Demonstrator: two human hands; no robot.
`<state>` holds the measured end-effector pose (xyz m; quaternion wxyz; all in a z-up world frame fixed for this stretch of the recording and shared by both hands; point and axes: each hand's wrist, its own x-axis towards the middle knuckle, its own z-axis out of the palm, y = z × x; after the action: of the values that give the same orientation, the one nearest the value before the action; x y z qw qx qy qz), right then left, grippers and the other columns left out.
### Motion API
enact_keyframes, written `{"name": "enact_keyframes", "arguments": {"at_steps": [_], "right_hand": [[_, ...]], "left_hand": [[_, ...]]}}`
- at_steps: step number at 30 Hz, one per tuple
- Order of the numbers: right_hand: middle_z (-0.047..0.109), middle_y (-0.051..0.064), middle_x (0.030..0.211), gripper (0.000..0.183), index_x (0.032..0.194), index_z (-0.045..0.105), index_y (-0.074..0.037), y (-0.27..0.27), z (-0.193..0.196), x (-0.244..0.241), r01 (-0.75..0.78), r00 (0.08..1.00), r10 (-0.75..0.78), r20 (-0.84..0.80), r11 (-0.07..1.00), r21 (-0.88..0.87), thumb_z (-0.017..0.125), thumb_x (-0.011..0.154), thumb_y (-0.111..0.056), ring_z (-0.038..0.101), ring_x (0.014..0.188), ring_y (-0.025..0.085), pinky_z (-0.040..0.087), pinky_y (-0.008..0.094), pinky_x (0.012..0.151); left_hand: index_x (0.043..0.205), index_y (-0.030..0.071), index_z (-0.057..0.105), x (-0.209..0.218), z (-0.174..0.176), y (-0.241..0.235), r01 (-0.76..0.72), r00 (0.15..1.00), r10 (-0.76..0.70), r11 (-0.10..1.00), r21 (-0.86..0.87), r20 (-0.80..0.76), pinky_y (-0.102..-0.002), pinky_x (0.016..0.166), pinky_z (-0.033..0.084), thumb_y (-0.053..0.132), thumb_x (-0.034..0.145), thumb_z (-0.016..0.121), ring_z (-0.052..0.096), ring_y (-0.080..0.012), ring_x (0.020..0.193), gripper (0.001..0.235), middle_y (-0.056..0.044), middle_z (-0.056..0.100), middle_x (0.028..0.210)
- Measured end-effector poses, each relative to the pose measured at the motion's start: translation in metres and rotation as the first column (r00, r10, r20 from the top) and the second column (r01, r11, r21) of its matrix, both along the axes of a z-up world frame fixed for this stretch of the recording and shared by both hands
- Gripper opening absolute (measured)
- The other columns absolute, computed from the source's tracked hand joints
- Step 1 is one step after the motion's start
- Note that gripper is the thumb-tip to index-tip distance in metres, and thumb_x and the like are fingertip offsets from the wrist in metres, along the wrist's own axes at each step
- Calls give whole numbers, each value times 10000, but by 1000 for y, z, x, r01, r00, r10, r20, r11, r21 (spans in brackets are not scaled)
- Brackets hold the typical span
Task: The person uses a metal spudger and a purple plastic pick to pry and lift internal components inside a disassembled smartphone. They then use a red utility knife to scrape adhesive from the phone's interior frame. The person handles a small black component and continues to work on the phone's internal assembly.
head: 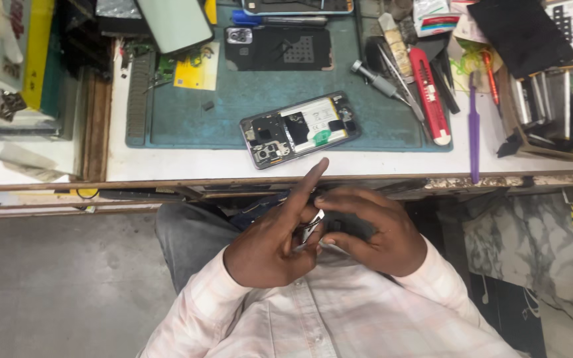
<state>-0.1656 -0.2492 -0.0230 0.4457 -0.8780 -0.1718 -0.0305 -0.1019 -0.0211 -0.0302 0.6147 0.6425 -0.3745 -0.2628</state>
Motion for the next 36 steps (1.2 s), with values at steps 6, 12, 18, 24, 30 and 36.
{"name": "enact_keyframes", "arguments": {"at_steps": [6, 12, 18, 24, 30, 36], "right_hand": [[742, 82, 1061, 202, 1067, 742, -93, 2, -18, 3, -26, 999, 30, -40, 995, 98, 812, 878, -73, 789, 942, 199, 620, 307, 800], [724, 77, 1008, 121, 1051, 695, -45, -9, -47, -7, -26, 999, 23, 24, 991, 132, 738, 938, -52, 745, 921, 170, 579, 286, 798], [736, 86, 972, 138, 1174, 668, -2, -4, -80, -17, 229, 936, 42, -351, 684, 692, 663, 1052, -67, 704, 869, 127, 577, 272, 724], [744, 122, 1161, 257, 1257, 648, 7, 1, -81, -19, 223, 948, 22, -318, 666, 711, 661, 1001, -19, 710, 933, 134, 594, 276, 775], [730, 135, 1170, 249, 1219, 641, 28, 11, -68, -21, 138, 976, 19, -216, 715, 685, 699, 978, 47, 726, 1041, 173, 606, 310, 878], [588, 137, 1335, 428, 1292, 556, -25, 14, -57, -15, 55, 997, -72, 11, 848, 527, 763, 918, -23, 610, 1269, 191, 559, 332, 1024]], "left_hand": [[1668, 80, -37, 3, 3, 7, 97, 994, -95, 994, 48, -60, -297, 727, 500, -2, 826, 559, 616, -146, 802, 1035, -42, 694, 989], [1704, 90, 91, 6, -12, 10, 126, 965, -121, 992, 8, -233, -285, 714, 473, 666, 1009, 280, 536, -156, 711, 922, -73, 702, 925], [1624, 33, 393, -4, -26, 2, -41, 995, 24, 983, -182, -94, -280, 829, 521, 559, 1090, 386, 646, -156, 918, 750, -89, 654, 1019], [1284, 2, 642, -13, -24, -9, -304, 952, 299, 942, -140, -58, -269, 804, 599, 121, 973, 708, 774, -163, 932, 340, -117, 762, 1056], [995, 28, 770, -15, -9, -11, -473, 877, 478, 876, -89, 50, -274, 791, 628, 77, 914, 748, 793, -173, 925, 97, -100, 787, 1074], [938, 62, 797, -14, 6, -10, -488, 760, 521, 852, -189, 388, -343, 864, 546, 57, 826, 803, 658, -224, 1033, 112, -116, 704, 1228]]}}
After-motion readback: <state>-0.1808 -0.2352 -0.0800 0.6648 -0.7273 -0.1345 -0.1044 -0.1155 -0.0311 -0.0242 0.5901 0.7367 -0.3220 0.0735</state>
